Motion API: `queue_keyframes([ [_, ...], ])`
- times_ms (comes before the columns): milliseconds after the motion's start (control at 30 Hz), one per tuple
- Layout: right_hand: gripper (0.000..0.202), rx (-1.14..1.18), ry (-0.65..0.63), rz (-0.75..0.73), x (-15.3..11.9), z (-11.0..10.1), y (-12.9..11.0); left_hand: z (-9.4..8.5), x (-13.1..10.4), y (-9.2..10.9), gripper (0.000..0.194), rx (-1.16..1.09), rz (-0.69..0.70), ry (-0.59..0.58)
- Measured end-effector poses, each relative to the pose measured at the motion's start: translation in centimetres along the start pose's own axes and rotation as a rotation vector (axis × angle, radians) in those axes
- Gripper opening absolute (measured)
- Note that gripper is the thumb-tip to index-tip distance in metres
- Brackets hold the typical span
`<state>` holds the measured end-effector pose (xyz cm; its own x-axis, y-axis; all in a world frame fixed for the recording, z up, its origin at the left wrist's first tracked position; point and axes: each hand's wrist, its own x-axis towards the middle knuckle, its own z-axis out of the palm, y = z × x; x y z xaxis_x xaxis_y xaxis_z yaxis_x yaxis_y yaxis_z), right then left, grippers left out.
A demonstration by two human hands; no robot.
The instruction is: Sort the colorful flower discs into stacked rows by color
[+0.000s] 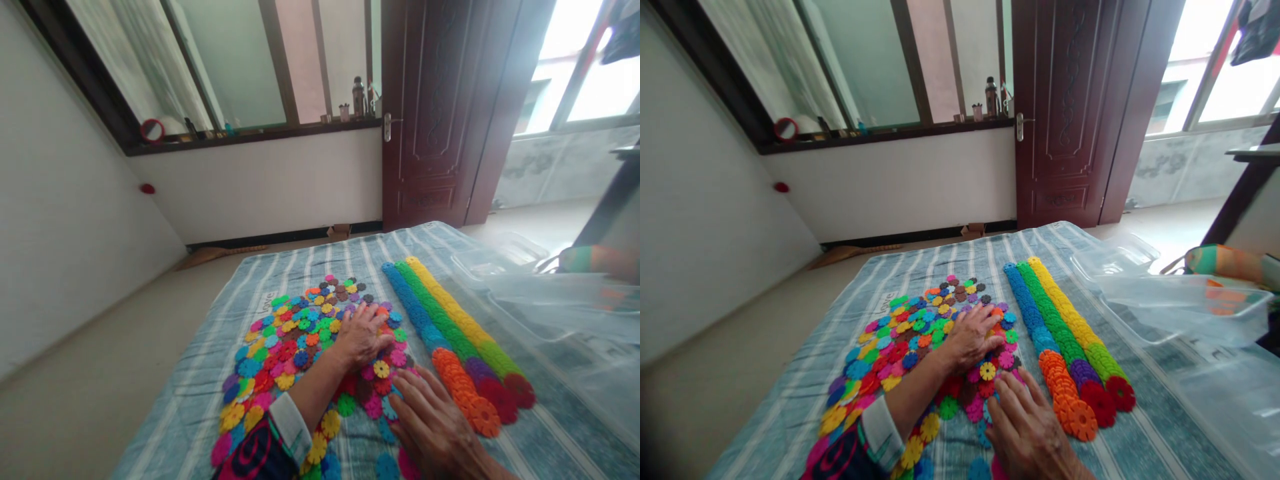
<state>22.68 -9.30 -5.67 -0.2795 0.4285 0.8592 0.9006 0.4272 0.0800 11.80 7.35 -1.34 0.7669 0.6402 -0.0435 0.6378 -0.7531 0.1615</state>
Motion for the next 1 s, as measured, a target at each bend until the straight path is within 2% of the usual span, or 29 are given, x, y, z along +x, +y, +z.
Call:
queue_keyframes([
  [100,0.019,0.005,-0.01,0.003,-0.1,-0.1,0.0,0.2,-0.3,0.2,0.06,0.042,-0.028,-0.01],
  [267,0.018,0.027,-0.065,0.048,0.1,-0.5,-0.3,-0.9,-2.9,-2.5,0.055,0.131,-0.157,-0.026],
  [367,0.018,0.042,-0.078,0.058,0.2,-0.7,-0.4,-1.4,-4.2,-3.4,0.051,0.163,-0.244,0.013],
  [433,0.019,0.054,-0.086,0.065,0.3,-0.8,-0.6,-1.2,-4.8,-2.8,0.052,0.168,-0.247,0.053],
  [500,0.019,0.065,-0.103,0.074,0.5,-1.0,-0.6,-0.6,-5.5,-1.3,0.054,0.139,-0.175,0.062],
  [600,0.018,0.068,-0.13,0.077,0.5,-1.4,-0.7,0.4,-6.7,1.1,0.058,0.058,-0.025,-0.008],
  [667,0.018,0.066,-0.137,0.088,0.5,-1.6,-0.5,0.7,-7.5,1.7,0.06,0.032,0.018,-0.054],
  [767,0.017,0.056,-0.129,0.115,0.2,-1.7,-0.2,0.3,-8.2,0.7,0.062,0.044,-0.026,-0.072],
  [900,0.017,0.03,-0.121,0.125,0.0,-1.8,0.3,-1.1,-8.4,-1.9,0.063,0.108,-0.178,-0.075],
  [1000,0.019,0.007,-0.102,0.136,-0.1,-2.0,0.8,-1.5,-9.0,-1.8,0.063,0.146,-0.225,-0.052],
])
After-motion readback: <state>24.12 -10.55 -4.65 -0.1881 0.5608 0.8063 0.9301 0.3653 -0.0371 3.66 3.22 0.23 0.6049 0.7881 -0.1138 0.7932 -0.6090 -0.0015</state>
